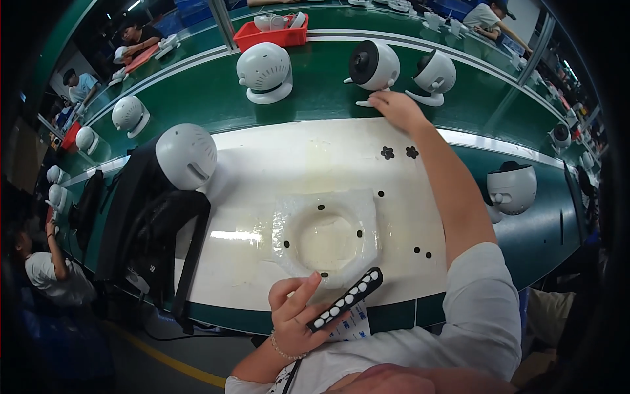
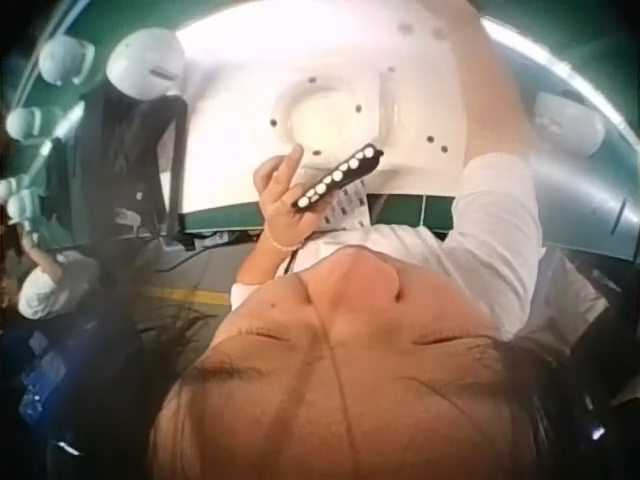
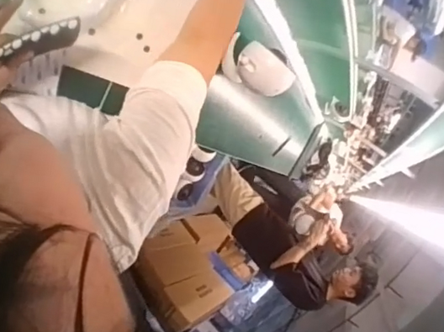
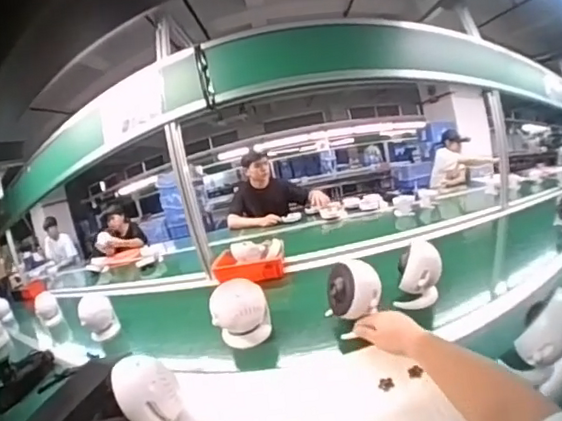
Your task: Assemble camera housing units by inserting small black components into the base.
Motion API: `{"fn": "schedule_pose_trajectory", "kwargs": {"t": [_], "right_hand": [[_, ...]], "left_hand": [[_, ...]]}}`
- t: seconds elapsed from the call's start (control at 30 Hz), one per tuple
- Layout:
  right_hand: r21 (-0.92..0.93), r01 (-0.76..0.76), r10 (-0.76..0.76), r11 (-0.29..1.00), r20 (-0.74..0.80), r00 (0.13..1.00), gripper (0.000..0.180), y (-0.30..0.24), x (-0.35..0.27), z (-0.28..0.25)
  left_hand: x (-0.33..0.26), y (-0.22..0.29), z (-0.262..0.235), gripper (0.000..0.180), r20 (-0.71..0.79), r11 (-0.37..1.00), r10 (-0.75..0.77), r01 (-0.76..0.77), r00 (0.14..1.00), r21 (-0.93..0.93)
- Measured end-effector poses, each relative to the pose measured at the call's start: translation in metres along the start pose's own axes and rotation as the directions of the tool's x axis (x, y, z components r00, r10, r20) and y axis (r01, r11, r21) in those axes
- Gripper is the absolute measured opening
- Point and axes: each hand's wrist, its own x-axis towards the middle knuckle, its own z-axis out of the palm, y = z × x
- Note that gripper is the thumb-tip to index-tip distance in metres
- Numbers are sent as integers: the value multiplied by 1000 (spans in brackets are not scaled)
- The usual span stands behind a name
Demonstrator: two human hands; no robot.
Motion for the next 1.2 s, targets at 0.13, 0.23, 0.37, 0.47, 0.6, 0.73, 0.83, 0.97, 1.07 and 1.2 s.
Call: {"fn": "schedule_pose_trajectory", "kwargs": {"t": [0.13,0.23,0.37,0.47,0.6,0.73,0.83,0.97,1.07,1.2], "right_hand": [[-204,-176,110,963,-301,947,31,59,-3,-15],[-496,-312,201,810,-264,943,43,90,-13,-15],[-545,-269,161,794,-238,958,29,96,-15,-33],[-402,-381,240,833,-358,902,17,34,-20,-80],[-258,-369,321,893,-208,924,28,-33,-47,-124],[175,-127,154,976,-151,976,28,-107,-95,-154],[572,114,-68,812,-101,993,24,-136,-109,-155],[870,-262,-83,417,323,943,22,-163,-112,-131],[843,-384,-130,378,459,879,26,-171,-123,-110],[737,-428,-75,524,540,838,30,-175,-142,-99]], "left_hand": [[0,-3,1,32,57,999,37,-38,998,7],[3,-3,0,30,72,999,29,-30,997,16],[3,-2,2,28,62,1000,7,-8,998,17],[6,1,3,27,45,999,-34,34,998,-16],[7,-2,4,26,28,998,-11,13,1000,-60],[6,-1,3,24,18,996,14,-12,1000,-87],[4,-3,4,23,-20,993,13,-16,1000,-119],[4,-2,4,22,28,962,-11,18,1000,-274],[-2,1,2,21,57,924,-92,106,994,-366],[-1,1,0,20,52,933,-86,99,995,-347]]}}
